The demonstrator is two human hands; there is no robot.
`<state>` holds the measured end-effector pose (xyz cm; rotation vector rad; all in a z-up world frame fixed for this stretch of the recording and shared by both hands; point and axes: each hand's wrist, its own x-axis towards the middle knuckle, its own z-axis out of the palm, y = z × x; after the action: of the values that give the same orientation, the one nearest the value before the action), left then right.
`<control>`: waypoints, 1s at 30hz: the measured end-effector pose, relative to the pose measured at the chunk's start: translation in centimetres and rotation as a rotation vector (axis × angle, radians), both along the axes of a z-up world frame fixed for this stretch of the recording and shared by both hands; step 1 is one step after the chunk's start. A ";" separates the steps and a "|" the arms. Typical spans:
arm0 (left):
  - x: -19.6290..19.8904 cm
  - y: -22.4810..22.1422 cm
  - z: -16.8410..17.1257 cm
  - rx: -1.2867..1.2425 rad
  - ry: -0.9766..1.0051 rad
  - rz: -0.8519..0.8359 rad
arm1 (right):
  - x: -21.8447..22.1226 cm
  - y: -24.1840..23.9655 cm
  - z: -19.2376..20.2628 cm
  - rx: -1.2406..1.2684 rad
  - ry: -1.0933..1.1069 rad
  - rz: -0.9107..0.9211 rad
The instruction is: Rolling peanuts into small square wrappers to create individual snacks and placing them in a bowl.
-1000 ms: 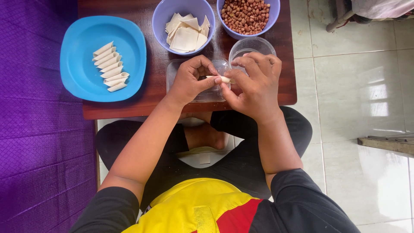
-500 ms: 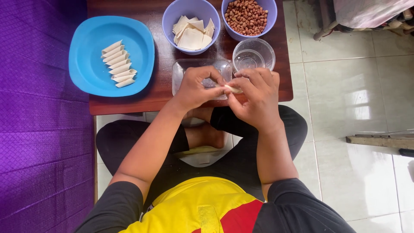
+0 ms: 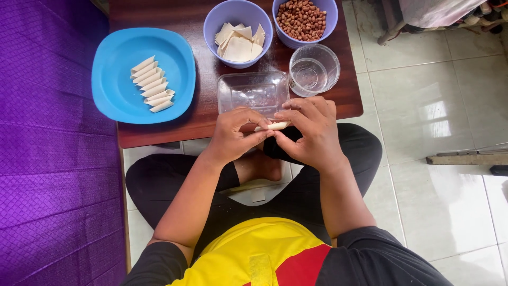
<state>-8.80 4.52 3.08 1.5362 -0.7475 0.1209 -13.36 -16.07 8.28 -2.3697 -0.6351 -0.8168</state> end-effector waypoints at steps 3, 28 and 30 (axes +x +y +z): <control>-0.5 1.0 0.3 -0.003 0.040 0.026 | 0.0 0.7 -0.1 -0.020 -0.034 0.014; -3.0 5.1 3.3 -0.069 0.399 -0.054 | -0.3 4.5 0.6 -0.100 -0.185 0.163; -3.3 5.2 3.4 -0.054 0.374 -0.048 | -0.6 4.5 0.7 -0.104 -0.175 0.158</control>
<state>-12.15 9.75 6.45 1.4346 -0.4783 -0.1776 -13.92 -11.53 8.98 -2.3200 -0.9447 -0.9475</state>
